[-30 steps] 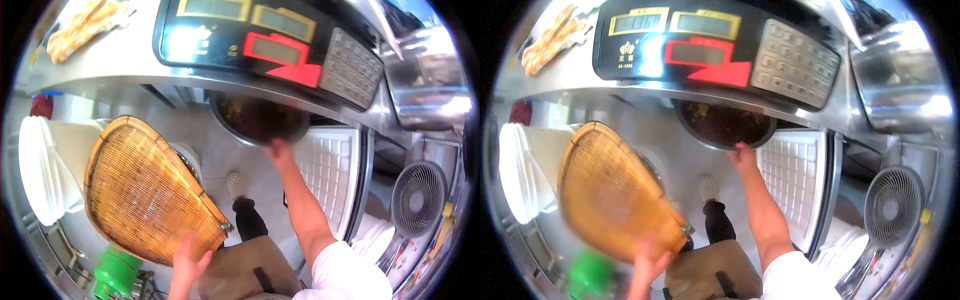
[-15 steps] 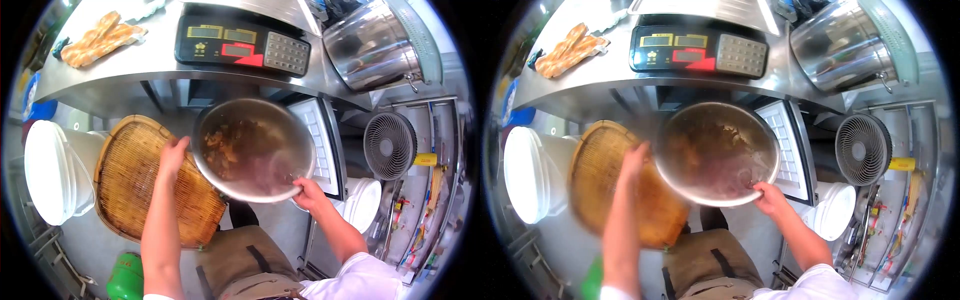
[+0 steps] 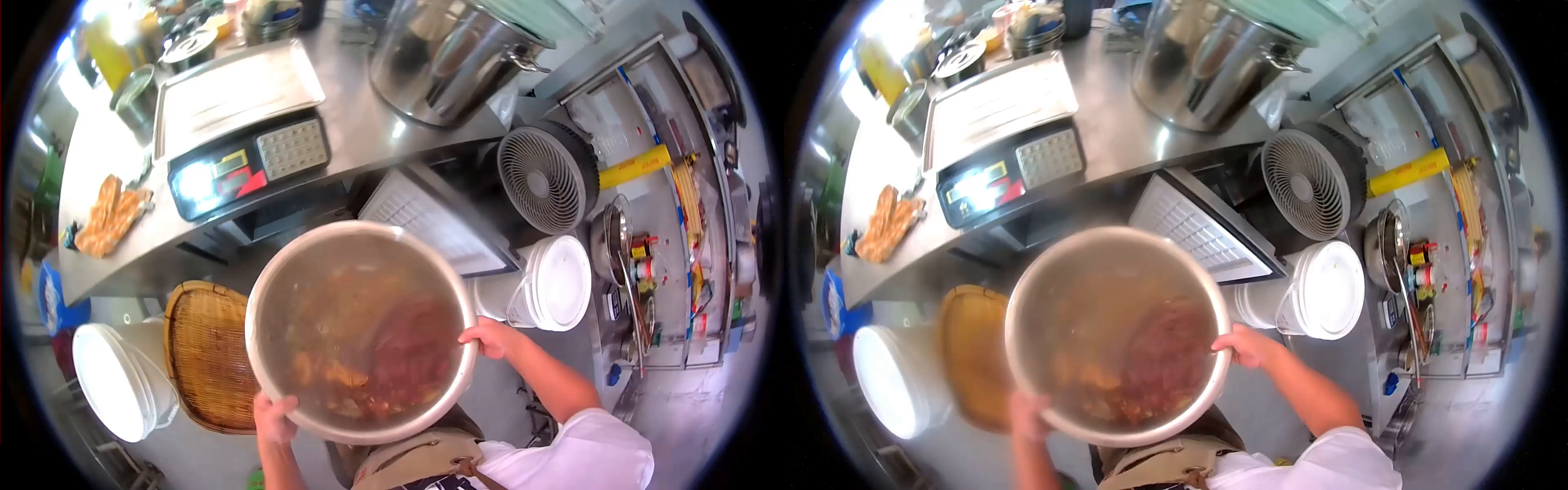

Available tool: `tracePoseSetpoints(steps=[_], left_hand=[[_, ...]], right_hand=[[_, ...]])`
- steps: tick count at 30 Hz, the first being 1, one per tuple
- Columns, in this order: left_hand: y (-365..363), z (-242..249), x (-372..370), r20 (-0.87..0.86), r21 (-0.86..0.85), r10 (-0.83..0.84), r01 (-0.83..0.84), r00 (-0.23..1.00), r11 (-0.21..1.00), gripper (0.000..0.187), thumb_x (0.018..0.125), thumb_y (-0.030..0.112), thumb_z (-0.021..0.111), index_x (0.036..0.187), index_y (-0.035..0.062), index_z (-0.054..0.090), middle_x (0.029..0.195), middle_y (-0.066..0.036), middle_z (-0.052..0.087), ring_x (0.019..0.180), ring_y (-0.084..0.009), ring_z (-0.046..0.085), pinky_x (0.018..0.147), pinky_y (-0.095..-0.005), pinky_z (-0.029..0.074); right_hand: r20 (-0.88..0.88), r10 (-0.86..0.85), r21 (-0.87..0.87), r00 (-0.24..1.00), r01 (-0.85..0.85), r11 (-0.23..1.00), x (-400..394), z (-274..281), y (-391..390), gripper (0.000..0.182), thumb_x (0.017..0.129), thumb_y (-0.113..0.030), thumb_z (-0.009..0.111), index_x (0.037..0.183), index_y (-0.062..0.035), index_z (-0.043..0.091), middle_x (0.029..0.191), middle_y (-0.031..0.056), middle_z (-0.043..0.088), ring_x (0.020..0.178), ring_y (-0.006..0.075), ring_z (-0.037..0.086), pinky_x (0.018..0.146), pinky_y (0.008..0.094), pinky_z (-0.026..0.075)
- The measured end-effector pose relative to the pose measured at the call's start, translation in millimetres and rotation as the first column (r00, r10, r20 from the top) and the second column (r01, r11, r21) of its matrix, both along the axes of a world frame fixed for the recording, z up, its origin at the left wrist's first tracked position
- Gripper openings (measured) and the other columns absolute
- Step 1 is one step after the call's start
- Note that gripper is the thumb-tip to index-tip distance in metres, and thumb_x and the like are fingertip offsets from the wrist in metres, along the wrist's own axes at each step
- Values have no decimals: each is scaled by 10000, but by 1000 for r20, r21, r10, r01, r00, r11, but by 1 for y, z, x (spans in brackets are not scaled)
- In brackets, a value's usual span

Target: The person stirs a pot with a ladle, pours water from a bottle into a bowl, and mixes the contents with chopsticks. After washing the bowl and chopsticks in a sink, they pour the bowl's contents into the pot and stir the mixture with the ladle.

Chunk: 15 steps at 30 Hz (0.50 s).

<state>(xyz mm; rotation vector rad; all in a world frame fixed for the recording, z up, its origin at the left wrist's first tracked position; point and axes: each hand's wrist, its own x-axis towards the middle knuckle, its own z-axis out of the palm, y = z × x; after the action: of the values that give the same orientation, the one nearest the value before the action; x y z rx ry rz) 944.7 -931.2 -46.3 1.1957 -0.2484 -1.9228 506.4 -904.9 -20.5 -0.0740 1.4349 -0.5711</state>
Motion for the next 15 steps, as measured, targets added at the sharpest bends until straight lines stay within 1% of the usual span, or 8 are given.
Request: tracePoseSetpoints(steps=[3, 5, 10, 11, 12, 13, 14, 15], left_hand=[[27, 45, -19, 88, -84, 130, -122, 988, 989, 407, 686, -24, 628, 1083, -94, 573, 1009, -163, 644, 867, -274, 647, 772, -392, 540], [38, 67, -27, 143, -112, 185, -170, 972, 979, 431, 686, -12, 624, 1103, -101, 559, 1014, -166, 643, 868, -274, 646, 785, -387, 535], [89, 94, -36, 396, -143, 398, -373, 827, 917, 582, 688, 72, 618, 1236, -58, 471, 1130, -182, 586, 1010, -305, 590, 878, -424, 506], [99, 95, -36, 466, -156, 453, -434, 760, 887, 624, 690, 97, 618, 1274, -41, 447, 1166, -186, 567, 1057, -316, 571, 904, -437, 498], [83, 133, -43, 560, -61, 275, -291, 782, 955, 639, 672, 4, 659, 1283, -34, 475, 1249, -213, 521, 1110, -378, 531, 945, -515, 437], [82, 146, -52, 565, -88, 345, -361, 750, 929, 636, 656, -18, 645, 1269, -48, 478, 1215, -204, 539, 1068, -363, 550, 924, -499, 455], [84, 156, -59, 571, -119, 416, -430, 708, 895, 633, 640, -40, 631, 1255, -62, 482, 1180, -195, 557, 1027, -347, 569, 904, -482, 474], [88, 166, -61, 576, -154, 481, -490, 661, 858, 630, 624, -63, 617, 1240, -77, 485, 1146, -186, 575, 985, -331, 588, 883, -466, 493]], right_hand=[[121, 77, -7, 990, -76, 997, -21, -40, -4, 265, 782, -1, 646, 1030, -35, 560, 899, 58, 624, 797, 166, 642, 678, 306, 554], [67, 91, 24, 994, -93, 995, -12, -37, -20, 251, 819, -57, 666, 1040, -14, 555, 898, 62, 630, 800, 161, 650, 682, 309, 559], [389, 142, -76, 910, -122, 990, -9, -39, -71, 228, 892, -219, 642, 971, -18, 570, 869, 58, 631, 745, 147, 627, 684, 315, 552], [3, 575, -512, 818, -492, 703, -23, -30, -87, 292, 910, -260, 614, 1019, 7, 563, 874, 72, 636, 736, 166, 629, 688, 320, 551], [-53, 570, -448, 820, -530, 720, -42, -34, -107, 417, 902, -323, 608, 1104, 33, 529, 944, 110, 636, 806, 206, 631, 738, 350, 539], [-104, 567, -378, 817, -560, 737, -61, -38, -126, 545, 894, -386, 603, 1189, 60, 494, 1014, 148, 635, 876, 246, 633, 788, 380, 528], [-651, 313, -374, 691, -651, 660, -92, -72, -138, 692, 823, -440, 653, 1265, 46, 437, 1161, 190, 553, 1033, 295, 559, 879, 409, 469], [-971, 4, -159, 241, -657, 737, -122, -104, -149, 855, 751, -495, 704, 1341, 33, 379, 1308, 232, 470, 1189, 345, 484, 970, 439, 411]])
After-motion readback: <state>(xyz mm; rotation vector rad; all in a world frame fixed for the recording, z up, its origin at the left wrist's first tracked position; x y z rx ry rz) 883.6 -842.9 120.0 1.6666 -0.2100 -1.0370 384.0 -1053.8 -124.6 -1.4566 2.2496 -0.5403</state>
